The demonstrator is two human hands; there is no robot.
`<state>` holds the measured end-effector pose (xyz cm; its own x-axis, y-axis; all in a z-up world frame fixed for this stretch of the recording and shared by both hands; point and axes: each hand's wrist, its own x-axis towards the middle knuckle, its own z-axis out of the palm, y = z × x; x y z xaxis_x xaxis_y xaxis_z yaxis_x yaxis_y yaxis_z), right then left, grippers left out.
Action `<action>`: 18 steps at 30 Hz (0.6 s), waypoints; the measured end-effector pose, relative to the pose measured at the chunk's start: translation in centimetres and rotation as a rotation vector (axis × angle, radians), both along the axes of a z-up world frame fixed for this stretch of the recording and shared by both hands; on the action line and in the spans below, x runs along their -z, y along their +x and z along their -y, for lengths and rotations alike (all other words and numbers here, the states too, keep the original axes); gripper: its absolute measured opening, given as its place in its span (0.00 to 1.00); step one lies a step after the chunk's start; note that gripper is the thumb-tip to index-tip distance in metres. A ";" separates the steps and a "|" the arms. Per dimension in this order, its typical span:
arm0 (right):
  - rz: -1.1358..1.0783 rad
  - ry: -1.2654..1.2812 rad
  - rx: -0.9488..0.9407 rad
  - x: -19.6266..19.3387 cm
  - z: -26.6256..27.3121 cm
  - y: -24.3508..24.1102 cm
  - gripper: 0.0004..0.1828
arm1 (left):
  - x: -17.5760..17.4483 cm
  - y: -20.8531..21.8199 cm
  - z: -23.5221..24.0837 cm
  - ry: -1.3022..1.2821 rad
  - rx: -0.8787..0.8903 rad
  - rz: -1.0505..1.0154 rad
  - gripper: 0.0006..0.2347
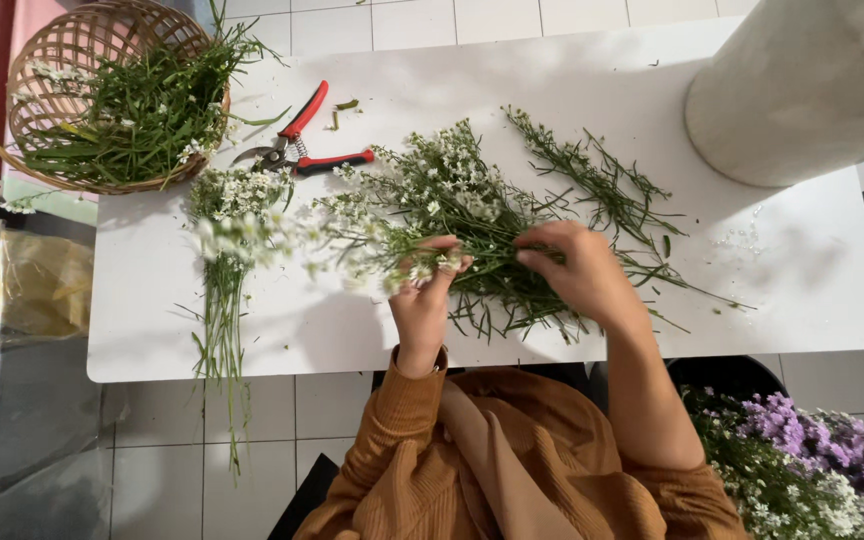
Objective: The person trims white flowers on a white table using pruning shears, removing leaves and cutting stems. They gather trimmed pieces and place them into a basket while continuing to process additional stems.
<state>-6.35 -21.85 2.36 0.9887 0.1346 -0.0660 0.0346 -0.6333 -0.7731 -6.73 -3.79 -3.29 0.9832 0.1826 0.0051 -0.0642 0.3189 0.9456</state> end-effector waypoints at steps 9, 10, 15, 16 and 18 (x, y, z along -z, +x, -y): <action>0.506 -0.092 0.225 0.1 1.3 -3.1 0.37 | -1.7 -0.5 -0.3 0.007 -0.203 0.036 0.06; 0.599 -0.136 0.065 0.0 0.0 -3.4 0.40 | -1.7 -0.8 0.0 -0.034 -0.213 0.006 0.06; 0.893 -0.253 0.032 3.7 -3.9 -2.9 0.12 | -1.1 -1.9 0.8 -0.018 -0.213 -0.044 0.06; 0.971 -0.276 0.086 3.9 -4.0 -2.7 0.09 | -1.0 -2.0 0.8 -0.005 -0.251 -0.050 0.07; 0.957 -0.189 0.168 6.1 -1.8 -2.3 0.08 | -1.4 -1.4 -0.2 -0.025 -0.320 -0.020 0.07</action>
<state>-8.62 -20.03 -3.71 0.6418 0.0568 0.7648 0.4902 -0.7972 -0.3522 -8.18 -3.56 -1.89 0.8758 0.4822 -0.0216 -0.1466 0.3083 0.9399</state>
